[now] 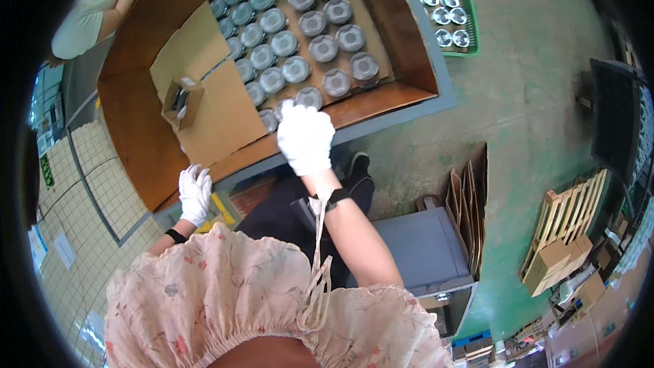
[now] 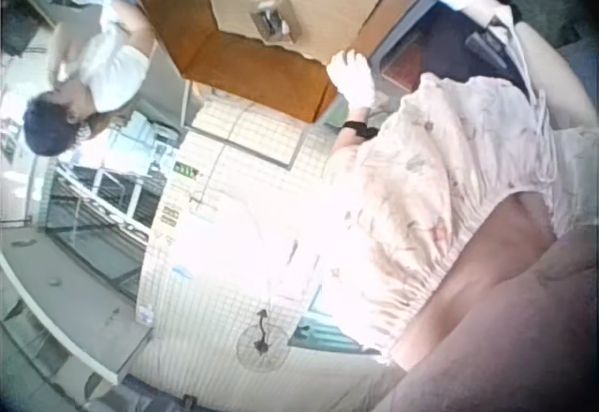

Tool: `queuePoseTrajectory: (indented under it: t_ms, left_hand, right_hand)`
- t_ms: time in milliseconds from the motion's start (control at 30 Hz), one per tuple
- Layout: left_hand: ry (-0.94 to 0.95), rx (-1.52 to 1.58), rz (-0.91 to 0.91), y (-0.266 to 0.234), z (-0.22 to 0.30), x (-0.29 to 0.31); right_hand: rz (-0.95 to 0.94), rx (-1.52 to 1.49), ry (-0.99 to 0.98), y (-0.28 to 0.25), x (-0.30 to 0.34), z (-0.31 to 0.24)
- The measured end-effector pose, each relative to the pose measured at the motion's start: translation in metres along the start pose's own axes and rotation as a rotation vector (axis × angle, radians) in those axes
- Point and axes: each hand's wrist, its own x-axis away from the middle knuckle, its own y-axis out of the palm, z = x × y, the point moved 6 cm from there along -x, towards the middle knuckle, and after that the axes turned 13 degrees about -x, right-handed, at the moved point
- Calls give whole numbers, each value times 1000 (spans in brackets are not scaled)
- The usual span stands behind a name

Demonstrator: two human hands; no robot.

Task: Organizing metal pistons into a large bin and managing cardboard protective dividers.

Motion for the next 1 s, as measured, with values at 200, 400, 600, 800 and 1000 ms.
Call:
queuePoseTrajectory:
  t_ms: [200,400,600,800,1000]
  left_hand:
    - [451,252,75,35,-2,-21]
    - [523,254,252,41,-14,-18]
    - [472,261,449,7,-1,-8]
    - [400,358,674,5,-14,16]
    - [446,472,709,18,-26,24]
  right_hand:
    - [271,13,-97,-14,8,6]
    - [386,4,-143,-14,12,-4]
    - [851,-52,-240,-44,71,-22]
    - [839,309,-13,-47,191,-22]
    - [839,78,400,-19,292,9]
